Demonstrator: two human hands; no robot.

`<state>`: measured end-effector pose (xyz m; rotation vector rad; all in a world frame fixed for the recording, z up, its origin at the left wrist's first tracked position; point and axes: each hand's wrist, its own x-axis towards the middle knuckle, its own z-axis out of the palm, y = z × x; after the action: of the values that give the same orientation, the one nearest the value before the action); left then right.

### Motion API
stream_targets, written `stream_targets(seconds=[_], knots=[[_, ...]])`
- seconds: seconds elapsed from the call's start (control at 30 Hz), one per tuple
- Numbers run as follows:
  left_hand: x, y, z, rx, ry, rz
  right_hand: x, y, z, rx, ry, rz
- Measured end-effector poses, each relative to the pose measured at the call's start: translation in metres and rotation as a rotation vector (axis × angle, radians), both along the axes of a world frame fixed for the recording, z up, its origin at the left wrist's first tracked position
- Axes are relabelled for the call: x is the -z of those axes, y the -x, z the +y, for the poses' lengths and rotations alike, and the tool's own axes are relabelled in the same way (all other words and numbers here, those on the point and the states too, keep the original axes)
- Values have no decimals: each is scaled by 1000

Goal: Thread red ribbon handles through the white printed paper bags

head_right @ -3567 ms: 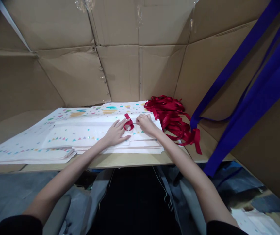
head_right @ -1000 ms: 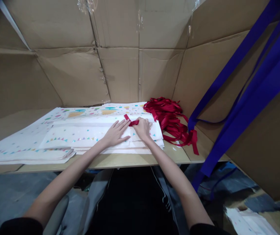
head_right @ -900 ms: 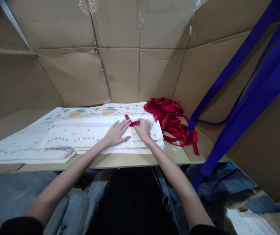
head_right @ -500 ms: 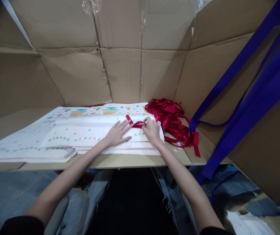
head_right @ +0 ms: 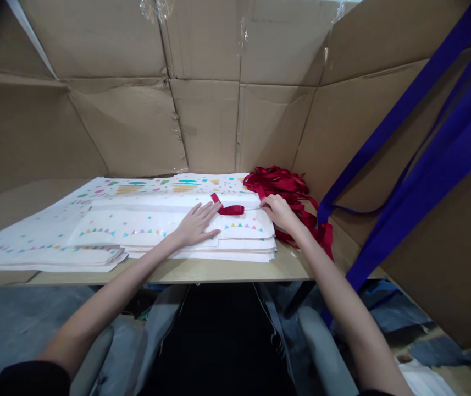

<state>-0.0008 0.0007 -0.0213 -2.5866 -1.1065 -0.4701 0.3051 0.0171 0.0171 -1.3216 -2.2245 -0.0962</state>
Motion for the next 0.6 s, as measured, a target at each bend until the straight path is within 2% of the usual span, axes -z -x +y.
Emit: stream_targets(seconds=[0.1, 0.3, 0.43, 0.6], knots=[[-1, 0, 0, 1, 25, 0, -6, -2, 4, -27, 38, -40], [-2, 0, 1, 2, 41, 18, -8, 8, 9, -61, -94, -210], [-5, -1, 0, -13, 60, 25, -9, 35, 10, -106, -139, -250], [-7, -2, 0, -27, 79, 29, -7, 84, 18, -288, -13, -54]])
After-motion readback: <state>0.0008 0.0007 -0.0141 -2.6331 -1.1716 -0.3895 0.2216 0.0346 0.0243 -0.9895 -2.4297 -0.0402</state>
